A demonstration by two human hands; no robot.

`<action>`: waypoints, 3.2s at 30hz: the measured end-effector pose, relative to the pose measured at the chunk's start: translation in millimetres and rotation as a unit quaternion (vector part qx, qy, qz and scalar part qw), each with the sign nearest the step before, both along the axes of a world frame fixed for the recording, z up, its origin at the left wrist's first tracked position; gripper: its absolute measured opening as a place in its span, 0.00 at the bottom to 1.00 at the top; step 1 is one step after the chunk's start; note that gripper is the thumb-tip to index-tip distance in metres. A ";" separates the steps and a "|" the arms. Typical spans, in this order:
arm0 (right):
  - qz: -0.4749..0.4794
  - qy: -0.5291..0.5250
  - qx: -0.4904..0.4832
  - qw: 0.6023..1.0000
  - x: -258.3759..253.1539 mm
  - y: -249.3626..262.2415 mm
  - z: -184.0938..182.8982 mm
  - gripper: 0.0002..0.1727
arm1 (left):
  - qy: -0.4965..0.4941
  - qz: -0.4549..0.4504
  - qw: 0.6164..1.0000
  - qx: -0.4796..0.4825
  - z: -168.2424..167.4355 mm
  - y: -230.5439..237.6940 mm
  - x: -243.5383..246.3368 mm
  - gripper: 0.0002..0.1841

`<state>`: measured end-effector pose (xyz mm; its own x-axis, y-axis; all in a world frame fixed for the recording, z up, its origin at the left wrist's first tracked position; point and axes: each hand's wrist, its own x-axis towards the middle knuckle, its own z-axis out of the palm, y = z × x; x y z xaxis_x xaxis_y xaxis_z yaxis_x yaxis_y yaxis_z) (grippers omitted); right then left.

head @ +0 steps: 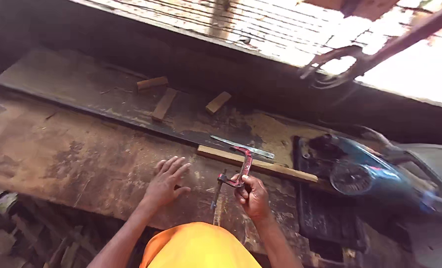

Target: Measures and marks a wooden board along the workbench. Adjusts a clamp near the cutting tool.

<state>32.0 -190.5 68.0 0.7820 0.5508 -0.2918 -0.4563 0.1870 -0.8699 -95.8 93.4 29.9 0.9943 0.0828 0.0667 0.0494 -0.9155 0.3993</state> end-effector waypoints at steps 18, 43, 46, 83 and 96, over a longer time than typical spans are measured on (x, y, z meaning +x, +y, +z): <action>-0.220 -0.114 -0.280 0.927 -38.5 -132.4 12.8 0.22 | -0.029 -0.182 0.982 -0.031 -18.1 -64.8 160.8 0.30; -0.137 -0.183 -0.657 0.718 56.6 -195.8 17.3 0.22 | -0.033 -0.294 0.954 0.047 -20.4 -114.7 206.2 0.22; -0.169 -0.219 -0.683 0.676 62.0 -206.5 8.3 0.19 | -0.035 -0.292 0.954 0.047 -20.5 -114.2 206.1 0.21; -0.084 -0.277 -0.743 0.603 79.4 -237.3 -10.6 0.21 | -0.038 -0.269 0.962 0.042 -25.7 -116.0 203.8 0.19; -0.069 -0.225 -0.755 0.612 82.2 -231.3 -2.8 0.22 | -0.012 -0.229 0.973 0.023 -23.1 -126.1 203.7 0.21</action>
